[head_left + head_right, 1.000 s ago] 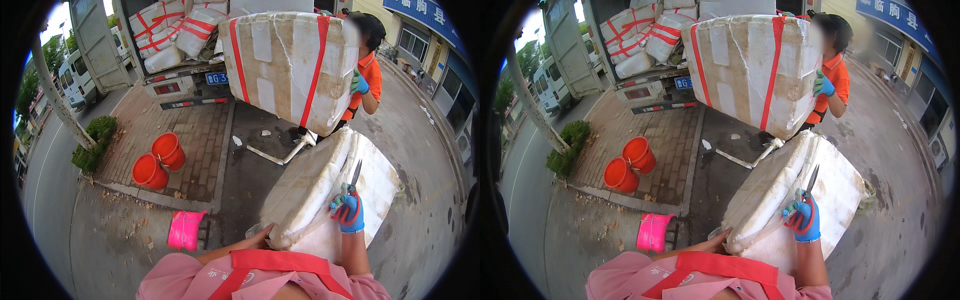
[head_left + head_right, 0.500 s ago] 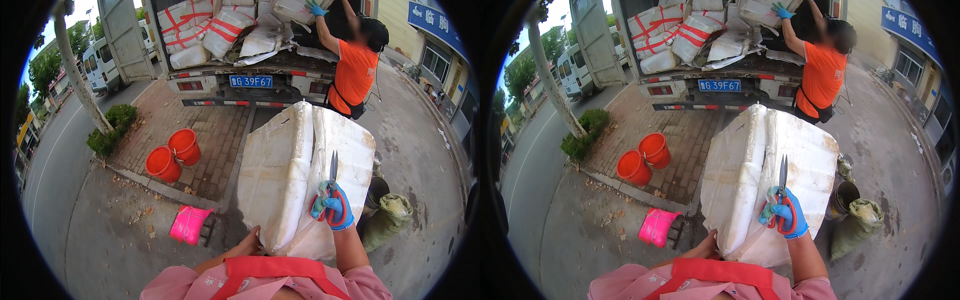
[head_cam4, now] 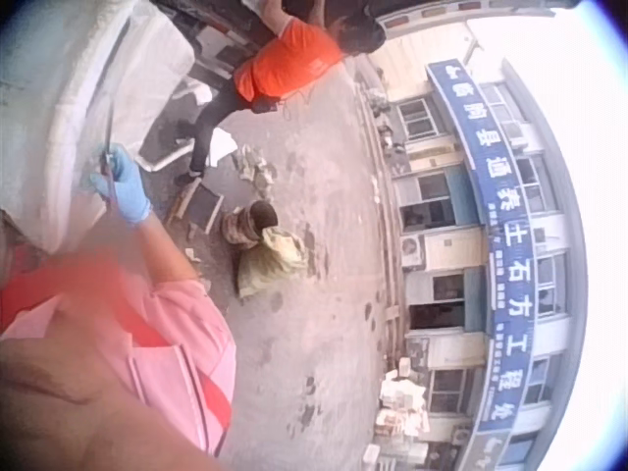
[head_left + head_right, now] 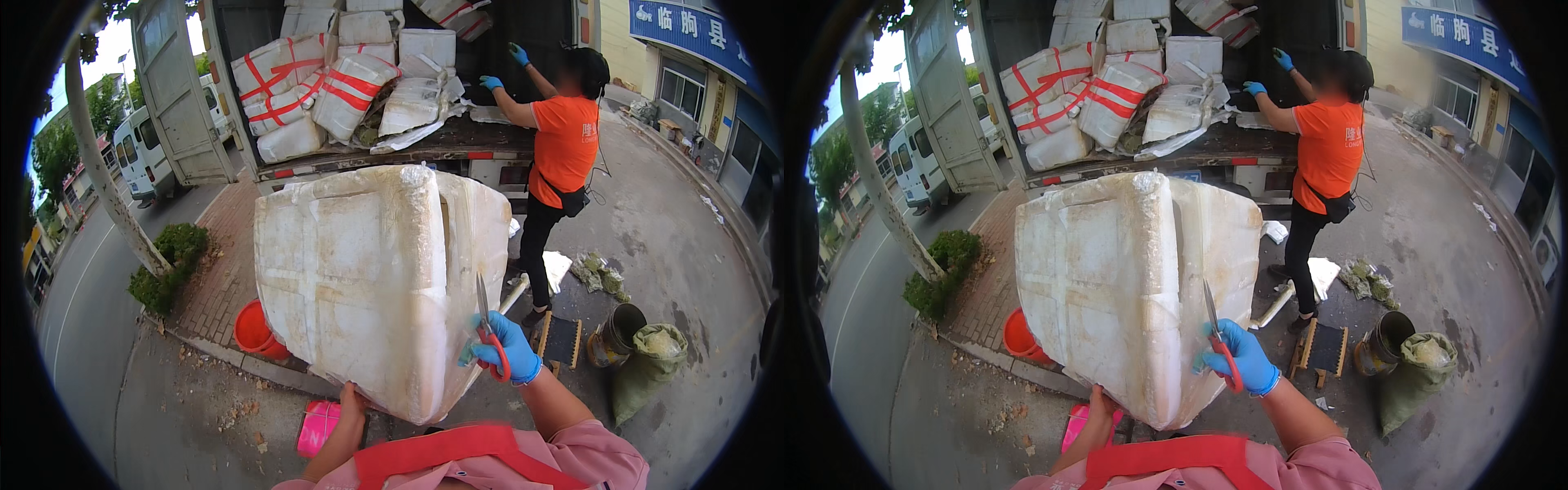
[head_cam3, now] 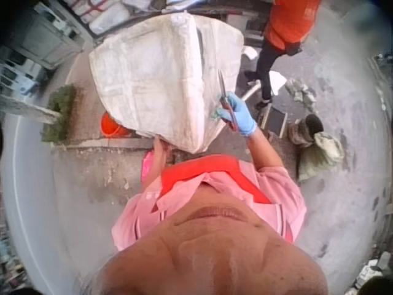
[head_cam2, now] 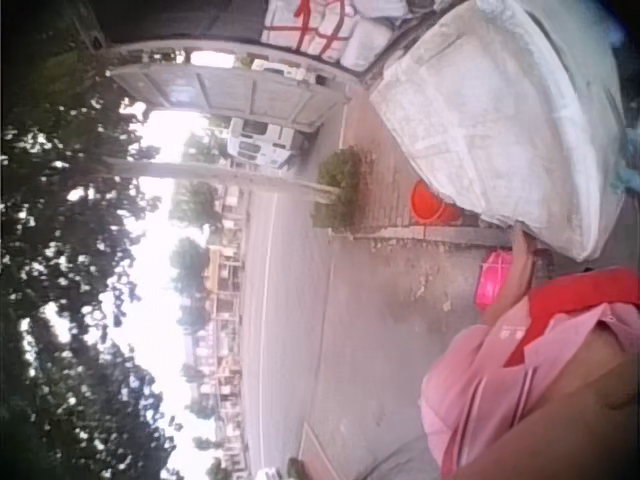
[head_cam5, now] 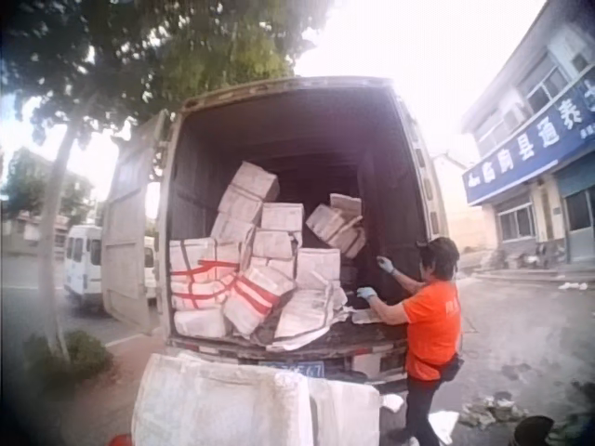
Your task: The person carries a basin of dark liquid, pours it into a sink, and then uses a strainer to scoop green plant material from a tank into the basin. They carry the basin and red buckets outside, where they use scissors to cut open large white sacks and remove smaller plastic bags of green material.
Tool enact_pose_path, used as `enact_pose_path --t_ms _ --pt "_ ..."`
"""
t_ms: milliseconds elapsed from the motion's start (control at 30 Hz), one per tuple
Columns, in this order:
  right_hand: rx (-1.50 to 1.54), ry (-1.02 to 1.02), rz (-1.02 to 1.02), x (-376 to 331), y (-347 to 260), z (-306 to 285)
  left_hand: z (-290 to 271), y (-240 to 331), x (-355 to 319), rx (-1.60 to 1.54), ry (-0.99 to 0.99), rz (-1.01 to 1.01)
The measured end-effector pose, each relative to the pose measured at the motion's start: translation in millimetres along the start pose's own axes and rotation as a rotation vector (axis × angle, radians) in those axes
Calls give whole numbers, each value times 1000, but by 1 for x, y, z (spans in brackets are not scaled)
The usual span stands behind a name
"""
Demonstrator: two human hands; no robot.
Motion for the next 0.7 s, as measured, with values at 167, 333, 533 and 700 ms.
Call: enact_pose_path --t_ms 167,333,533,700 --pt "86 25 -185 32 17 1 33 55 17 37 -36 417" --pt "-331 43 -362 70 2 -11 47 90 73 8 2 518" --pt "-664 76 -760 139 -21 -54 136 134 134 -107 -40 593" --pt "-764 155 -953 201 -43 -85 163 176 193 7 32 714"
Point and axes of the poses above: each hand's wrist, its own x-axis towards the middle knuckle, its own z-axis out of the palm, y = z × x, the point moved 1 cm from there along x, towards the middle knuckle, and after that the axes turned 2 degrees about y, right-handed, at the moved point
